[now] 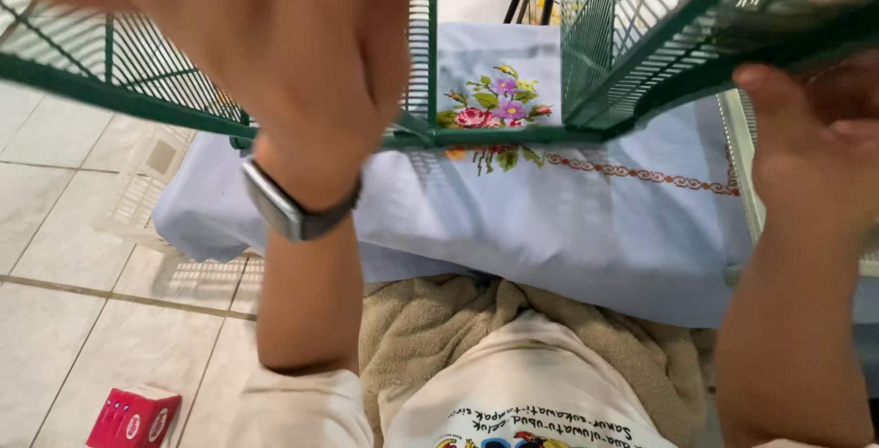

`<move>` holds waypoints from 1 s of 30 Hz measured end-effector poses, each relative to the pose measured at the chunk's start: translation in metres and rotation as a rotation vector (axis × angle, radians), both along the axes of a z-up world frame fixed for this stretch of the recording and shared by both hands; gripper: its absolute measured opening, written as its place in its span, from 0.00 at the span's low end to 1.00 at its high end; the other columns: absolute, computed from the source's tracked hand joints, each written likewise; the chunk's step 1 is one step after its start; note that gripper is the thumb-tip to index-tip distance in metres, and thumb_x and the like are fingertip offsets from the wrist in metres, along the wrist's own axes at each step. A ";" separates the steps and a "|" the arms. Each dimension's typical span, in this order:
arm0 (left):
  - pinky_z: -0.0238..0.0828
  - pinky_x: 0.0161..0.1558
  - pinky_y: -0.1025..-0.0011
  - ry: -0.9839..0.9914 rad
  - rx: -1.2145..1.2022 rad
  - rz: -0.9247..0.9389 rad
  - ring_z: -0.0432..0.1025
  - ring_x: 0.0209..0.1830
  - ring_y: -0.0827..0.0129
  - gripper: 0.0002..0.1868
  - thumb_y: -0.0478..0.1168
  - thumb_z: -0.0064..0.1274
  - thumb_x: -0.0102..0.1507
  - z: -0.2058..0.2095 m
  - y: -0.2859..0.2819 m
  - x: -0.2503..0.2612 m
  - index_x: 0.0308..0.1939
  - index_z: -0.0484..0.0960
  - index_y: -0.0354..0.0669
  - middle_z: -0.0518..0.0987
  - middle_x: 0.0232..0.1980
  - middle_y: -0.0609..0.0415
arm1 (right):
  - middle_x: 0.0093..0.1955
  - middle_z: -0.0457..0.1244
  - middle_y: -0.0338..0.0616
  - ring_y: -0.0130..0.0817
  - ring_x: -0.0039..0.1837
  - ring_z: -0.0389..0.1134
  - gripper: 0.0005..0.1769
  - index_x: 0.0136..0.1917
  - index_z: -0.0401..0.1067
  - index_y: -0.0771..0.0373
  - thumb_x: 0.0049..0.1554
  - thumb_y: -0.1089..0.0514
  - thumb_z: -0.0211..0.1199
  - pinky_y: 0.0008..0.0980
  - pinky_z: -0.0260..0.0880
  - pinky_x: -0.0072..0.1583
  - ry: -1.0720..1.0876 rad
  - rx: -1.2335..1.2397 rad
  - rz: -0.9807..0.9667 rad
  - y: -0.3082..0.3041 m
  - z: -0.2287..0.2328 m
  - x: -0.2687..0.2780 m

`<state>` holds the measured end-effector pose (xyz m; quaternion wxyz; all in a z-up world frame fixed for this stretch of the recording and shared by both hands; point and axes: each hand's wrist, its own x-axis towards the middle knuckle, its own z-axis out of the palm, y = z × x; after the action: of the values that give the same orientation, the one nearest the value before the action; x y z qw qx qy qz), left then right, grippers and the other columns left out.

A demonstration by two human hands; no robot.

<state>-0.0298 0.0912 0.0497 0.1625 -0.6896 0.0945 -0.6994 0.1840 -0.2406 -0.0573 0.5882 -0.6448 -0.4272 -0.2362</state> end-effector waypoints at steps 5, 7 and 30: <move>0.39 0.67 0.53 -0.214 -0.036 0.129 0.67 0.51 0.65 0.07 0.46 0.57 0.67 -0.028 -0.039 -0.002 0.48 0.85 0.68 0.78 0.44 0.70 | 0.59 0.68 0.50 0.39 0.60 0.72 0.15 0.59 0.71 0.70 0.64 0.57 0.61 0.39 0.76 0.67 0.541 0.559 0.379 -0.004 -0.028 -0.009; 0.34 0.71 0.55 -0.190 -0.054 0.127 0.65 0.52 0.68 0.07 0.51 0.61 0.68 -0.047 -0.047 -0.004 0.49 0.84 0.74 0.78 0.44 0.76 | 0.55 0.68 0.49 0.37 0.55 0.73 0.18 0.57 0.72 0.68 0.66 0.50 0.57 0.38 0.76 0.63 0.858 0.761 0.639 -0.011 -0.050 -0.004; 0.58 0.64 0.53 0.446 -0.426 0.170 0.64 0.58 0.58 0.20 0.33 0.58 0.60 -0.241 -0.058 -0.048 0.52 0.88 0.62 0.76 0.56 0.68 | 0.64 0.68 0.49 0.46 0.64 0.69 0.20 0.65 0.73 0.65 0.60 0.59 0.64 0.44 0.67 0.66 0.036 -0.466 -0.260 0.015 -0.136 -0.054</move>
<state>-0.0779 0.0328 -0.1917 0.0478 -0.8497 -0.0788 -0.5191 0.1300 -0.2255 -0.1929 0.3963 -0.8162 -0.3733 -0.1935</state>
